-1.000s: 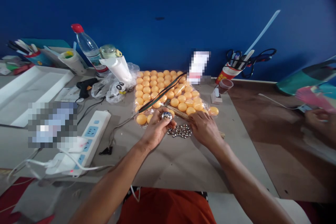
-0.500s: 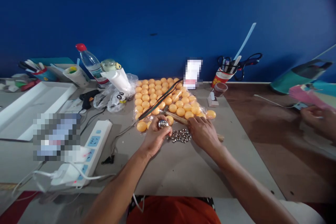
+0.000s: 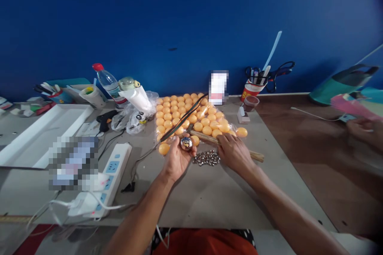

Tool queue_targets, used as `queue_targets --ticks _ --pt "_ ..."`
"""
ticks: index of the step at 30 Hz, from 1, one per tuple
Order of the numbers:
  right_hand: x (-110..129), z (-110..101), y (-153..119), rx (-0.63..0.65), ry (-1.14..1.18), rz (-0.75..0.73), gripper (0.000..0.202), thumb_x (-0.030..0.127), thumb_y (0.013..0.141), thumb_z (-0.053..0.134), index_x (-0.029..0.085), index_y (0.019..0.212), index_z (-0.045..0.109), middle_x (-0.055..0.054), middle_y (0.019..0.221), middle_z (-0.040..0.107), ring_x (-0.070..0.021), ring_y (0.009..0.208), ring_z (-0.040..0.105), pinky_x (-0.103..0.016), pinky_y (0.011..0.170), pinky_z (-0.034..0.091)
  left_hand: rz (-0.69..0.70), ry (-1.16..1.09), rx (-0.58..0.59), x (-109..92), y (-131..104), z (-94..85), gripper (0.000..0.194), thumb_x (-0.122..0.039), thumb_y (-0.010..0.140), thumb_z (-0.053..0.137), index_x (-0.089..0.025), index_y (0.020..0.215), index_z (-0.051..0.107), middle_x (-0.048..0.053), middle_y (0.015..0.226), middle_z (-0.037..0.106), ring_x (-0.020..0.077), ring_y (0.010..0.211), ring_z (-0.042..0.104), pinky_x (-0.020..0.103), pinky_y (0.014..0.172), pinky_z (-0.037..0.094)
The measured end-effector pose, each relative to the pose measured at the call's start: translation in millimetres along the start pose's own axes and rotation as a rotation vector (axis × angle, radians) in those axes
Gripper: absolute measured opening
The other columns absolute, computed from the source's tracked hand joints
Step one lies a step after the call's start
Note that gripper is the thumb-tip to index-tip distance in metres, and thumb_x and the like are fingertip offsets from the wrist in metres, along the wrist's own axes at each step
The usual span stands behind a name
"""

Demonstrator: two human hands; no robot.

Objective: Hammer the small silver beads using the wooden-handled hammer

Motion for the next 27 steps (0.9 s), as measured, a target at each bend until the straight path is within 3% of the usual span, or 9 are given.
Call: queue_targets --ticks 6,9,17,22,27 --pt "-3.6 -3.2 -0.1 -0.040 0.113 -0.007 0.017 0.017 0.090 0.045 0.016 0.097 0.060 -0.009 0.091 0.062 -0.0199 0.076 0.056 -0.029 0.069 0.038 0.060 0.046 0.078 -4.2 -1.9 2.1 0.036 -0.029 0.071 0.077 -0.019 0.101 0.058 0.002 0.086 0.064 0.0109 0.067 0.060 0.022 0.061 0.045" --pt "-8.8 -10.9 0.0 -0.099 0.187 0.028 0.019 0.020 0.091 0.043 0.016 0.100 0.060 -0.010 0.094 0.062 -0.0204 0.078 0.057 -0.029 0.067 0.040 0.074 0.121 0.053 -4.1 -2.6 -1.4 0.037 -0.020 0.069 0.078 -0.020 0.099 0.057 -0.001 0.086 0.062 0.0076 0.065 0.058 0.020 0.061 0.044" --pt "-14.8 -26.1 -5.7 -0.210 0.467 0.061 0.024 0.027 0.091 0.044 0.017 0.107 0.060 -0.011 0.098 0.068 -0.0233 0.085 0.063 -0.031 0.071 0.046 0.096 0.123 -0.059 -8.7 1.1 -12.4 0.028 -0.026 0.072 0.077 -0.020 0.088 0.055 -0.004 0.077 0.061 0.0042 0.051 0.050 0.016 0.050 0.037" --pt "-2.0 -28.1 -9.7 -0.083 0.580 0.029 0.023 0.034 0.094 0.041 0.020 0.089 0.058 -0.004 0.073 0.065 -0.0186 0.063 0.059 -0.027 0.057 0.041 0.044 -0.052 -0.137 -8.1 3.9 -18.6 0.036 -0.048 0.073 0.073 -0.017 0.085 0.060 0.002 0.076 0.066 0.0083 0.049 0.051 0.021 0.050 0.042" --pt "8.9 -28.2 -15.1 -0.020 0.600 0.018 0.025 0.037 0.095 0.038 0.020 0.088 0.055 -0.003 0.069 0.064 -0.0178 0.058 0.059 -0.026 0.054 0.038 0.107 -0.158 -0.116 -13.2 6.6 -19.3 0.025 -0.038 0.075 0.072 -0.018 0.086 0.064 0.005 0.078 0.068 0.0131 0.059 0.059 0.024 0.057 0.046"
Point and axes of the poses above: each hand's wrist, its own y-axis towards the middle knuckle, its own z-axis out of the palm, x = y × z, the point moved 9 cm from there along y, towards the middle knuckle
